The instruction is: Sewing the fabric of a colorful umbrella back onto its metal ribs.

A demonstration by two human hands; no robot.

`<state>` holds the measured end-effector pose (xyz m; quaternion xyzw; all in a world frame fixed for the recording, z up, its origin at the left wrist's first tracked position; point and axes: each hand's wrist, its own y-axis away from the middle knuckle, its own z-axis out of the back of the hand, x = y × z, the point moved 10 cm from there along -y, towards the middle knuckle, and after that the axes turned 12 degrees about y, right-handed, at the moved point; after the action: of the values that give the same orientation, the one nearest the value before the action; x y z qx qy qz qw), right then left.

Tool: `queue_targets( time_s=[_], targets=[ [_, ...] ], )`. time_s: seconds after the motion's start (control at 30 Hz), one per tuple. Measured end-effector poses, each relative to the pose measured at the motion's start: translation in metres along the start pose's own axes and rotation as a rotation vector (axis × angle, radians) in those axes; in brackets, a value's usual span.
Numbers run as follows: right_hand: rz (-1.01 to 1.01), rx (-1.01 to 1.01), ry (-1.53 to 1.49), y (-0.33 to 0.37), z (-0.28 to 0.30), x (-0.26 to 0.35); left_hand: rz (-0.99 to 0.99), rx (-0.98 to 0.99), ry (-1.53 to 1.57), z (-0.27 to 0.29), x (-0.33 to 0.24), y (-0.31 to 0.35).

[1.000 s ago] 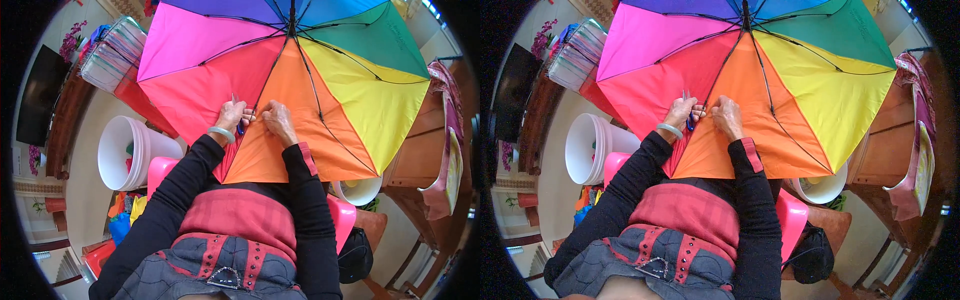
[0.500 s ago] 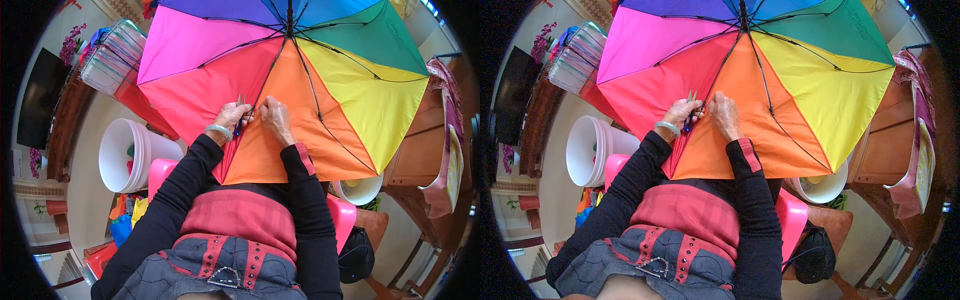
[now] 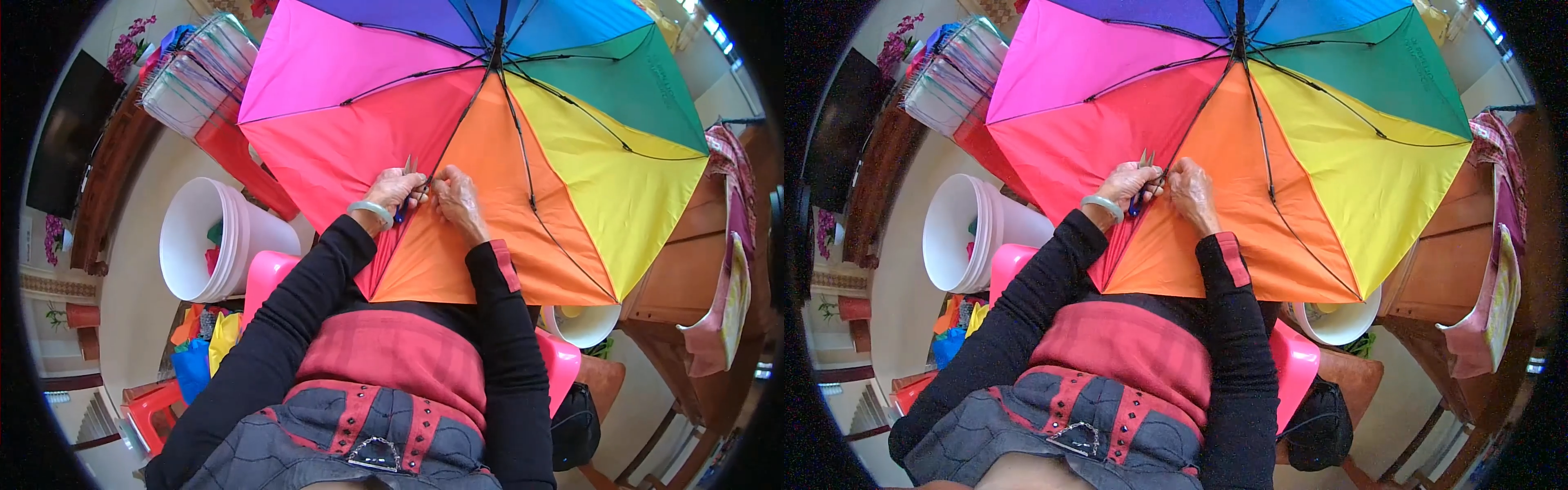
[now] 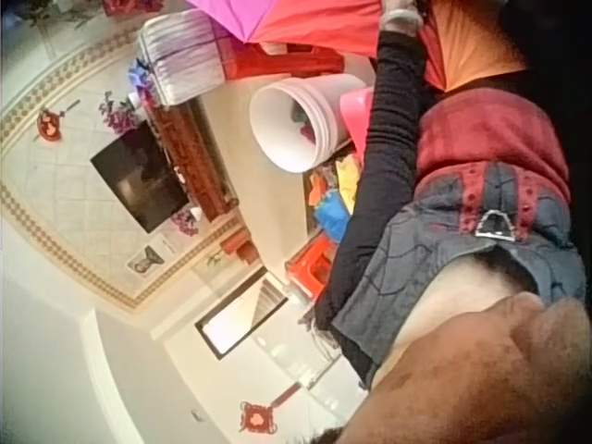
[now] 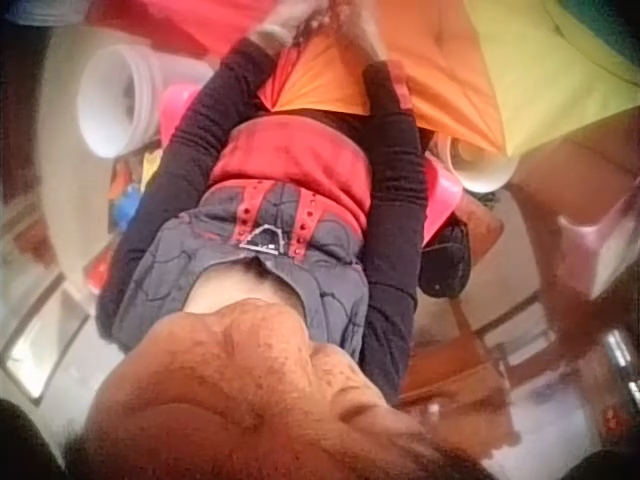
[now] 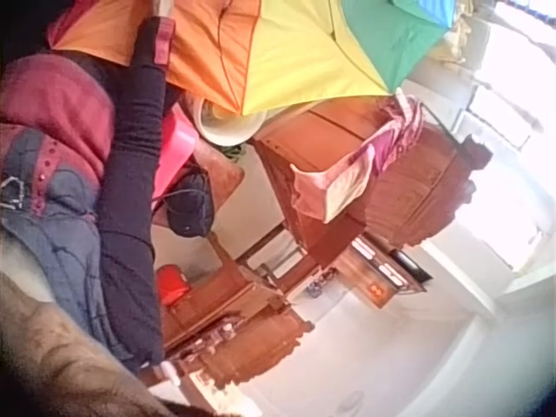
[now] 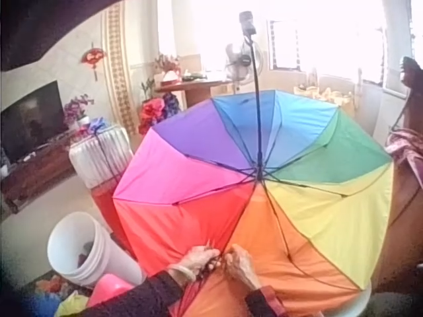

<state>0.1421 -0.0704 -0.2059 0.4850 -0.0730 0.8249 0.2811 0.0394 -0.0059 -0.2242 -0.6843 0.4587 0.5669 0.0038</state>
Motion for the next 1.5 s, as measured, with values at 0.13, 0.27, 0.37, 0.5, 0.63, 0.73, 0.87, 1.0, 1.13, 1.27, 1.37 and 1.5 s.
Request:
queue_targets(
  time_s=[0.13,0.27,0.37,0.5,0.63,0.73,0.87,1.0,1.13,1.27,1.37,1.5],
  targets=[
    [0.423,-0.344,0.591,0.013,0.023,0.031,-0.089,-0.062,-0.032,-0.003,-0.002,0.008],
    [0.316,-0.418,0.446,0.013,0.071,0.042,-0.136,-0.119,-0.065,-0.002,-0.009,0.011],
    [0.034,-0.082,-0.53,0.034,0.075,0.077,-0.162,-0.103,-0.104,0.013,-0.018,0.022],
    [0.044,-0.035,-0.685,0.049,0.067,0.09,-0.189,0.008,-0.218,0.014,-0.015,0.029],
    [0.244,-0.161,-0.191,0.047,0.084,0.095,-0.257,-0.014,-0.332,0.016,-0.032,0.027],
    [0.214,-0.184,-0.139,0.037,0.117,0.084,-0.255,-0.122,-0.457,0.0,-0.048,0.018],
    [0.136,-0.128,-0.433,0.029,0.118,0.087,-0.727,0.109,-0.685,-0.018,-0.072,0.004],
    [0.254,-0.143,-0.399,0.024,0.126,0.125,-1.022,0.217,-1.036,-0.03,-0.087,0.014],
    [0.268,-0.151,-0.401,0.004,0.137,0.132,-1.129,0.237,-1.035,-0.045,-0.119,0.03],
    [0.316,0.067,0.242,-0.001,0.087,0.117,-0.299,0.126,-0.364,-0.01,-0.1,0.0],
    [0.52,0.064,0.605,-0.003,0.035,0.11,-0.338,0.051,-0.164,0.0,-0.106,-0.001],
    [0.419,0.003,0.464,-0.026,0.019,0.1,-0.298,0.035,-0.069,-0.004,-0.104,-0.007]
  ],
)
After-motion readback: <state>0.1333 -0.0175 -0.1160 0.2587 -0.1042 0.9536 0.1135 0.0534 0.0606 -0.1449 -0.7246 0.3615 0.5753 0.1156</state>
